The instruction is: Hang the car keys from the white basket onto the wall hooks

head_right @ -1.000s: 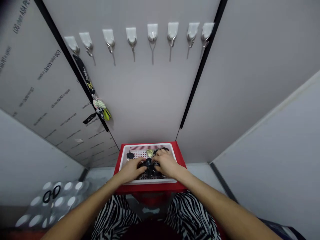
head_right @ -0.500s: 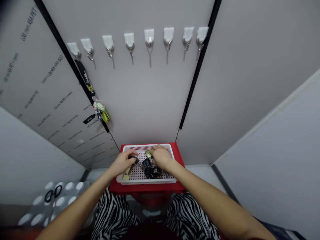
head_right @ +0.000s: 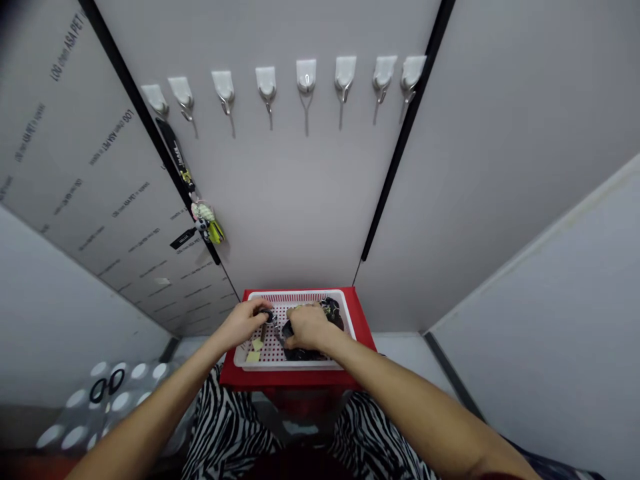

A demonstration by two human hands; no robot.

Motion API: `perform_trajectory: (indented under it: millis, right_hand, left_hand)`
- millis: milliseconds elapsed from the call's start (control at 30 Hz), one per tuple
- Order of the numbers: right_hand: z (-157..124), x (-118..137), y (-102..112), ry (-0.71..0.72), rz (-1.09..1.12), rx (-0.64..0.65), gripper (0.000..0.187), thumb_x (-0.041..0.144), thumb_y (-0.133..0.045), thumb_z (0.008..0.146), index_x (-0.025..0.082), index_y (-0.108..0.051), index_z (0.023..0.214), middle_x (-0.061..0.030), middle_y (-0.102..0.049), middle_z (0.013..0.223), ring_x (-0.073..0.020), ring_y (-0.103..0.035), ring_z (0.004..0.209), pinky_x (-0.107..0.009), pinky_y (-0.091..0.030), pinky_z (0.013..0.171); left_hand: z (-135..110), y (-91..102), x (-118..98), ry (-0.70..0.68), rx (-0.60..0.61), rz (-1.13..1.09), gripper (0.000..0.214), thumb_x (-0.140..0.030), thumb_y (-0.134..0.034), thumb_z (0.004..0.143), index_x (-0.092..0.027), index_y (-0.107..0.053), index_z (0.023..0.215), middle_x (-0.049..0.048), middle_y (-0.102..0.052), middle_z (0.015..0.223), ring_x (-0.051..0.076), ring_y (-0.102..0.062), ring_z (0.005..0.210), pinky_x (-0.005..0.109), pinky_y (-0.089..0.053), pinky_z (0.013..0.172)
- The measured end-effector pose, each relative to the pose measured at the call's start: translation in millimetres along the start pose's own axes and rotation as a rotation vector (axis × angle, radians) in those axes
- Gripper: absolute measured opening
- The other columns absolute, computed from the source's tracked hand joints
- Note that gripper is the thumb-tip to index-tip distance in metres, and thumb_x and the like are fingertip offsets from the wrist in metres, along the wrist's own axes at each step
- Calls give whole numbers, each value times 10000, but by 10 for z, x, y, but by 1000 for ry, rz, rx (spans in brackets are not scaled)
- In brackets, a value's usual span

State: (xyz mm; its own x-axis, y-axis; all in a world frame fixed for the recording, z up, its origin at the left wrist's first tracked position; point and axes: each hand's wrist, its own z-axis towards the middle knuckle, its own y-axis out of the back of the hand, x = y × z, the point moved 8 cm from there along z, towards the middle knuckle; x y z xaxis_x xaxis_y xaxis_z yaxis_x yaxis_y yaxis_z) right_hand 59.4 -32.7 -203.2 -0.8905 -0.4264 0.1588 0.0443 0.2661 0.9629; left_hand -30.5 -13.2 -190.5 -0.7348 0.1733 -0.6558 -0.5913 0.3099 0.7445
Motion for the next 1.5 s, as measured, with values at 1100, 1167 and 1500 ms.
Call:
perform_trajectory:
  millis: [1100,1167,1500]
  right_hand:
    - [-180,-862,373,-284,1213,-552,327,369,-366,648,129,-517,811,-35,-535,715,-101,-483,560,-214,-407,473]
    - [-203,-856,405,-284,1300,-602,330,378,-389,639,123,-516,805,-40,-535,723,-108,-487,593,-225,-415,509]
    - [-263,-838,548,-259,1169,-682,293,345,-368,673,119,-519,784,-58,-551,748,-138,-500,669,-272,-397,634]
  left_hand:
    - [9,-178,-316,-150,18,-273,416,-243,-484,593,-169,-422,997,35,-524,925,133,-460,833,238,-339,735]
    - [46,-201,-381,-150,38,-406,303,-227,-453,621,-149,-474,913,19,-548,806,112,-480,730,218,-355,666]
    - [55,-69,-328,163,101,-1086,195,-312,-465,625,-120,-494,633,-24,-497,500,45,-424,425,170,-315,452]
